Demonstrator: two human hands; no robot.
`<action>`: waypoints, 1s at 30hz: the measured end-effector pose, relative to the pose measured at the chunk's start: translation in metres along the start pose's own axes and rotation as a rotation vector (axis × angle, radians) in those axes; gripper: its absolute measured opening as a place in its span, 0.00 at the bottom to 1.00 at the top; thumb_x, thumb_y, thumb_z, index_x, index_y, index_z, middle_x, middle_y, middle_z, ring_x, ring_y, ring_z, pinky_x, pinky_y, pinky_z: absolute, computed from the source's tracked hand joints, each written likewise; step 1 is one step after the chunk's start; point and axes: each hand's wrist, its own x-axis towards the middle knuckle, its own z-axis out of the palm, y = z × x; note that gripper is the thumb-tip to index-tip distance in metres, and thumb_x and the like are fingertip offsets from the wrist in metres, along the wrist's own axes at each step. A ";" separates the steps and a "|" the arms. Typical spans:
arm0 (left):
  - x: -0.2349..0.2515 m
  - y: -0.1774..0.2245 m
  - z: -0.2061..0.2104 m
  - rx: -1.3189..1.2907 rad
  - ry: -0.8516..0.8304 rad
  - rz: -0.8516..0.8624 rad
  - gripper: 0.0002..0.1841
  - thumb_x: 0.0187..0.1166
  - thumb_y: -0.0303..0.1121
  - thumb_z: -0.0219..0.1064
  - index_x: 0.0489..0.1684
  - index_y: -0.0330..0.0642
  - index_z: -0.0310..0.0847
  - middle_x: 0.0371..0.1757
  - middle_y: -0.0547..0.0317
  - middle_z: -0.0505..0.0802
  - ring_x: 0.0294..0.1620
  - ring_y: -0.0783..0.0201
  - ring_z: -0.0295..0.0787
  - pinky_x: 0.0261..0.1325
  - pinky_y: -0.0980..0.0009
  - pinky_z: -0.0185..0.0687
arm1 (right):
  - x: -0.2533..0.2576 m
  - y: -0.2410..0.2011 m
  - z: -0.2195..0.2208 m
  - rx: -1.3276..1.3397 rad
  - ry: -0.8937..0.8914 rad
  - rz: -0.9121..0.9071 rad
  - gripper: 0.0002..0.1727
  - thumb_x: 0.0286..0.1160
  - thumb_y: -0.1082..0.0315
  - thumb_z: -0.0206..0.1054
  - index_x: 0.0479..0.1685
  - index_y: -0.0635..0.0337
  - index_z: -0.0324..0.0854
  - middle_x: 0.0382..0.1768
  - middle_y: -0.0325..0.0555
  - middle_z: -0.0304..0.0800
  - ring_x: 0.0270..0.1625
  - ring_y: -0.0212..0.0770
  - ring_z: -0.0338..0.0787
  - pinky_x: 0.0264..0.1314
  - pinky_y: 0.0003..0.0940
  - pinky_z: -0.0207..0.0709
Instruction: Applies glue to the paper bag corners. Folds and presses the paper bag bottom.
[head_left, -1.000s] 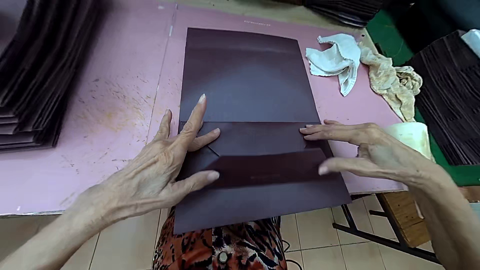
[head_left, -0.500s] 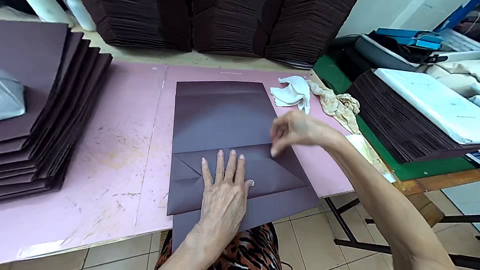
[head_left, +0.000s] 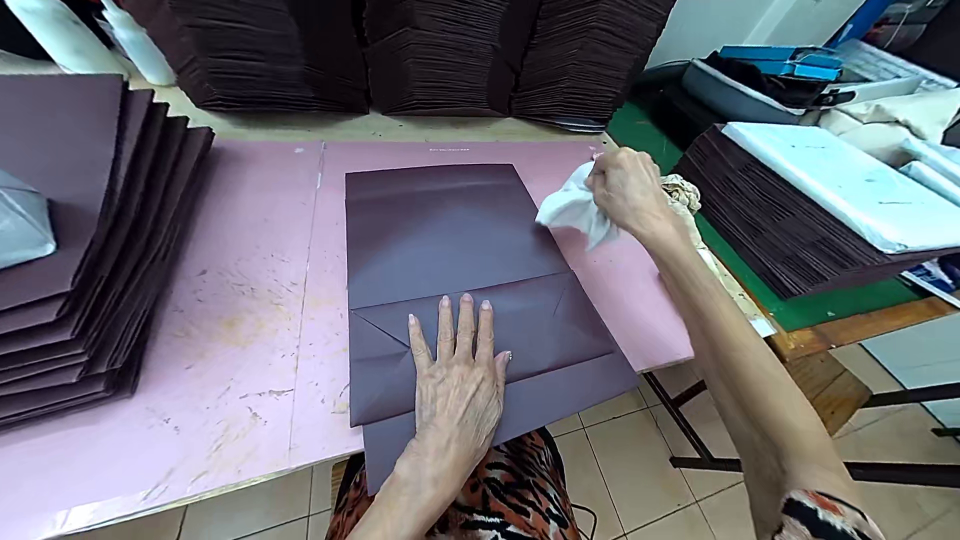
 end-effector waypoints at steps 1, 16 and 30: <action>0.000 0.000 0.001 0.000 0.004 0.003 0.30 0.89 0.45 0.47 0.80 0.33 0.74 0.82 0.35 0.77 0.84 0.29 0.68 0.79 0.20 0.44 | -0.036 -0.016 -0.007 0.013 -0.002 -0.111 0.14 0.83 0.73 0.58 0.42 0.77 0.86 0.42 0.74 0.88 0.52 0.74 0.89 0.54 0.69 0.75; -0.003 -0.006 0.002 0.010 -0.033 0.015 0.30 0.90 0.44 0.43 0.82 0.33 0.71 0.85 0.40 0.75 0.88 0.37 0.64 0.83 0.24 0.38 | -0.077 -0.041 0.083 -0.107 0.019 0.028 0.29 0.90 0.56 0.51 0.30 0.75 0.84 0.32 0.72 0.89 0.42 0.75 0.91 0.37 0.66 0.76; -0.013 0.005 -0.013 -0.204 -0.020 -0.066 0.15 0.80 0.34 0.61 0.31 0.36 0.92 0.28 0.48 0.93 0.32 0.49 0.95 0.28 0.55 0.85 | -0.081 -0.163 0.095 0.328 -0.011 -1.061 0.24 0.79 0.59 0.62 0.11 0.61 0.75 0.09 0.46 0.72 0.14 0.46 0.78 0.16 0.41 0.63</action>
